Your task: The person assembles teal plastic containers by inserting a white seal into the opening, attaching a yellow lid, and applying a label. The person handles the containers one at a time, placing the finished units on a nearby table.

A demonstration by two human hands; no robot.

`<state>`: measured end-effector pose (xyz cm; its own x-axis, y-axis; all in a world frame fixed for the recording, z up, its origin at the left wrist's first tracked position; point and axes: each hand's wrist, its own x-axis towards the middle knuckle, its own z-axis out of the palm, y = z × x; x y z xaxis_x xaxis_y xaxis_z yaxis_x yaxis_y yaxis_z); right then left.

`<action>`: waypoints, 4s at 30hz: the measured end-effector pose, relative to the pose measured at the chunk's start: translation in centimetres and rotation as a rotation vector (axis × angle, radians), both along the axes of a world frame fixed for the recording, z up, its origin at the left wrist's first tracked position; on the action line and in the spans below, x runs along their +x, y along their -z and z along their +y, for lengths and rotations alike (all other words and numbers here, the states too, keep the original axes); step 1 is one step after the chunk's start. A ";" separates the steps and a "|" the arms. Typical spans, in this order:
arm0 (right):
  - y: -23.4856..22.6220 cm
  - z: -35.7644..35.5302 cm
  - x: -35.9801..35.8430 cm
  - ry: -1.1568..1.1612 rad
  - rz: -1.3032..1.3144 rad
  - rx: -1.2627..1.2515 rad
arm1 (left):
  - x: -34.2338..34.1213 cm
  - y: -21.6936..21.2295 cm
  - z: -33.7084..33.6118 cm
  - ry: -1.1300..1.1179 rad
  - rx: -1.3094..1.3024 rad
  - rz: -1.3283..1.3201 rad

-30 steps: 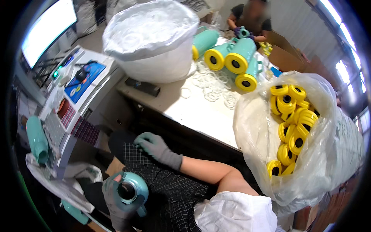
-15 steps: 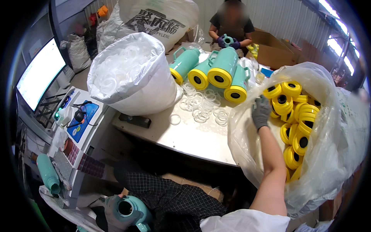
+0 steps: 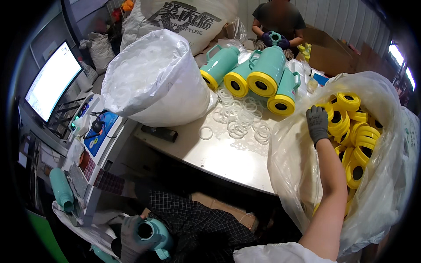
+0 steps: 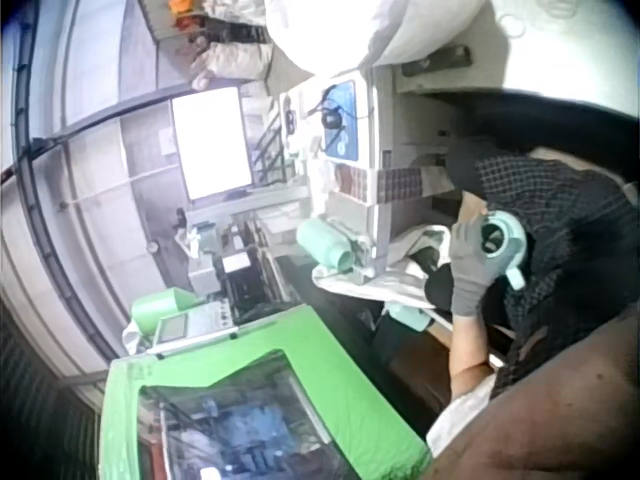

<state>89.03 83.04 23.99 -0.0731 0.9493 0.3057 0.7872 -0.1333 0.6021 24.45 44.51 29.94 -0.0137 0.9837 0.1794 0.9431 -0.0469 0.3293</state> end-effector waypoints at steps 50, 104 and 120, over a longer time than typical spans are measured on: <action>-2.4 -26.0 -50.2 -1.562 1.616 -0.684 | -0.7 13.9 -13.5 -0.788 0.740 -1.703; -0.7 -6.8 -45.2 -0.801 1.244 -0.097 | -7.0 2.5 8.5 -0.263 0.258 -0.457; -11.2 -30.0 -55.8 -1.912 1.447 -0.857 | -12.1 12.5 -19.4 -1.283 0.655 -0.167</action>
<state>33.27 53.07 35.17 -0.7299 0.0652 0.6805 -0.4729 0.6707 -0.5714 12.38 25.10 17.42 -0.8705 0.0216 0.4917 0.4041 0.6019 0.6888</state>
